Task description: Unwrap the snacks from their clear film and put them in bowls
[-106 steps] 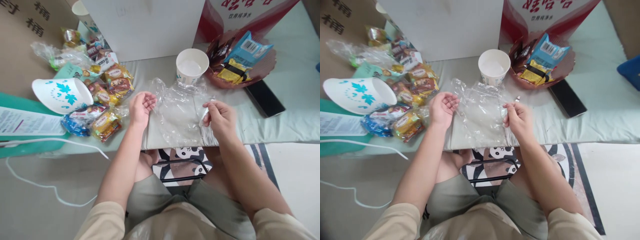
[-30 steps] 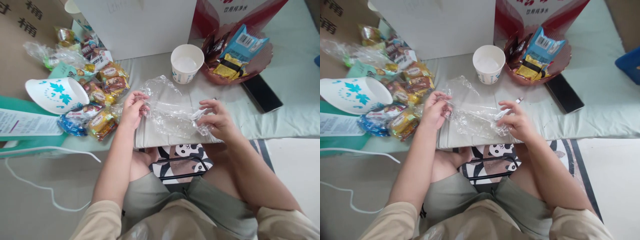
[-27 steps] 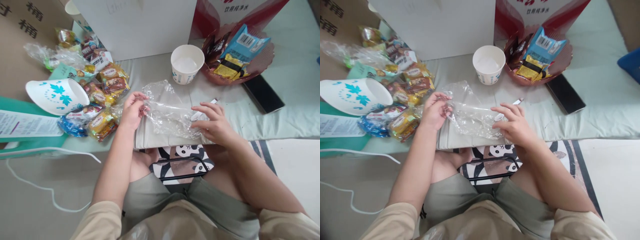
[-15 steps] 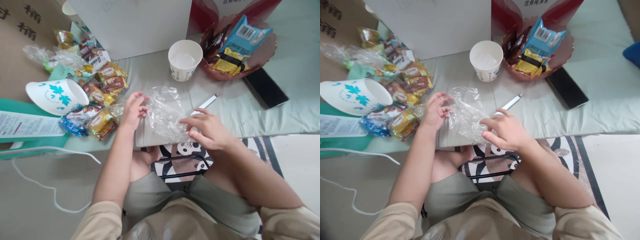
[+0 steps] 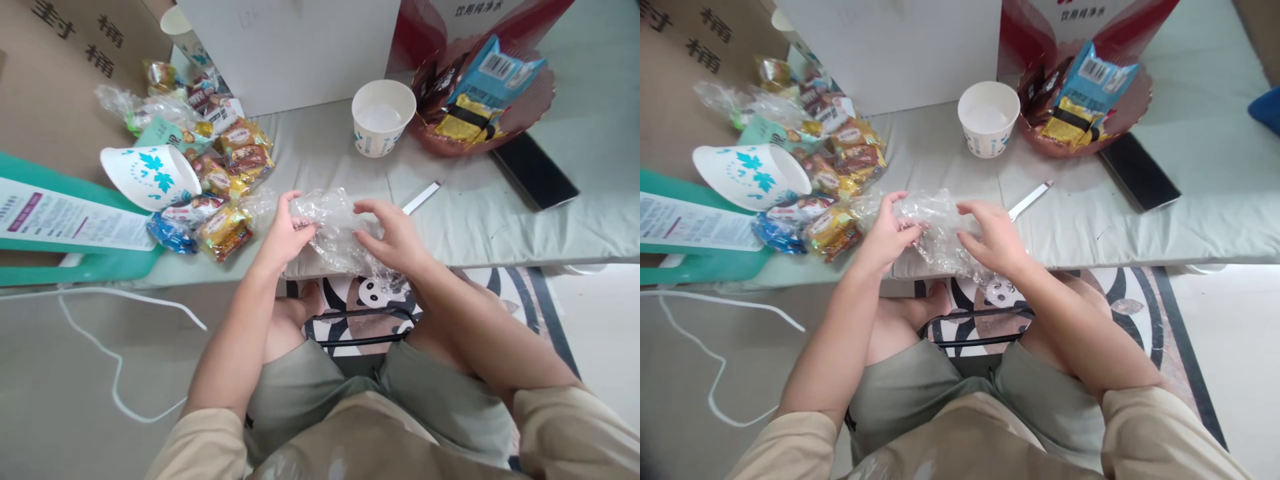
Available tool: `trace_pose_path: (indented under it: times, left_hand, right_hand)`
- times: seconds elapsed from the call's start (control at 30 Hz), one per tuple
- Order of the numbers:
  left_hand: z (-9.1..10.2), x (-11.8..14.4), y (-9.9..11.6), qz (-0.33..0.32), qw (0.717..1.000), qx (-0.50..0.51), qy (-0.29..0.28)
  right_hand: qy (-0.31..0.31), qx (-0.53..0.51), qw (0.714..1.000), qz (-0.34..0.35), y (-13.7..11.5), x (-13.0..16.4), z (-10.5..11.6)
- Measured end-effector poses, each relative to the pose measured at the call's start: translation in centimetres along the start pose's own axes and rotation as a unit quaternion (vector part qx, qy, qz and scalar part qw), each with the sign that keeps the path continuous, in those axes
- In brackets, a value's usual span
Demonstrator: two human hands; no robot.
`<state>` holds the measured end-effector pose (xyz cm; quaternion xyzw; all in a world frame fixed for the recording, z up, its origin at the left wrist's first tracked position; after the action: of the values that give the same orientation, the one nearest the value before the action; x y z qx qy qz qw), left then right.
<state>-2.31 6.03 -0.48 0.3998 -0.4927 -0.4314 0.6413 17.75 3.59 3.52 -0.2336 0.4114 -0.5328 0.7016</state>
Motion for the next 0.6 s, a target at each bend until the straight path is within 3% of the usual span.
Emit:
trace_pose_path:
  times: [0.1,0.17,0.27,0.37,0.47,0.6]
  left_hand:
    - [-0.4,-0.2,0.4,0.012,0.999,0.045,-0.018]
    - [-0.5,-0.1,0.8,0.02,0.996,0.07,-0.042]
    - [-0.3,0.0,0.9,0.036,0.993,0.088,-0.071]
    - [0.5,-0.4,0.8,0.047,0.992,0.085,-0.075]
    - [0.9,-0.7,0.8,0.056,0.989,0.094,-0.095]
    - [0.5,-0.1,1.3,0.031,0.989,0.081,-0.123]
  right_hand:
    - [0.033,-0.049,0.998,-0.028,-0.7,0.2,0.2]
    - [0.032,-0.057,0.998,-0.002,-1.9,0.5,-0.2]
    - [-0.039,-0.038,0.99,0.131,-4.7,1.7,-2.0]
    - [-0.135,-0.023,0.959,0.247,-6.3,3.8,-4.2]
    - [-0.183,-0.029,0.951,0.247,-5.8,4.7,-5.2]
    - [-0.178,-0.042,0.965,0.187,-5.0,3.8,-4.6]
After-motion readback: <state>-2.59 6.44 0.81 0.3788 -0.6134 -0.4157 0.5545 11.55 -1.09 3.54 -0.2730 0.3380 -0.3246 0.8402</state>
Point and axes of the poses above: each hand's wrist, its own x-axis away from the middle knuckle, its own z-axis out of the back of the hand, y = z × x, the point moved 9 cm from there along -x, towards the middle knuckle, and after that the axes turned 10 degrees about y, right-handed, at the moved point
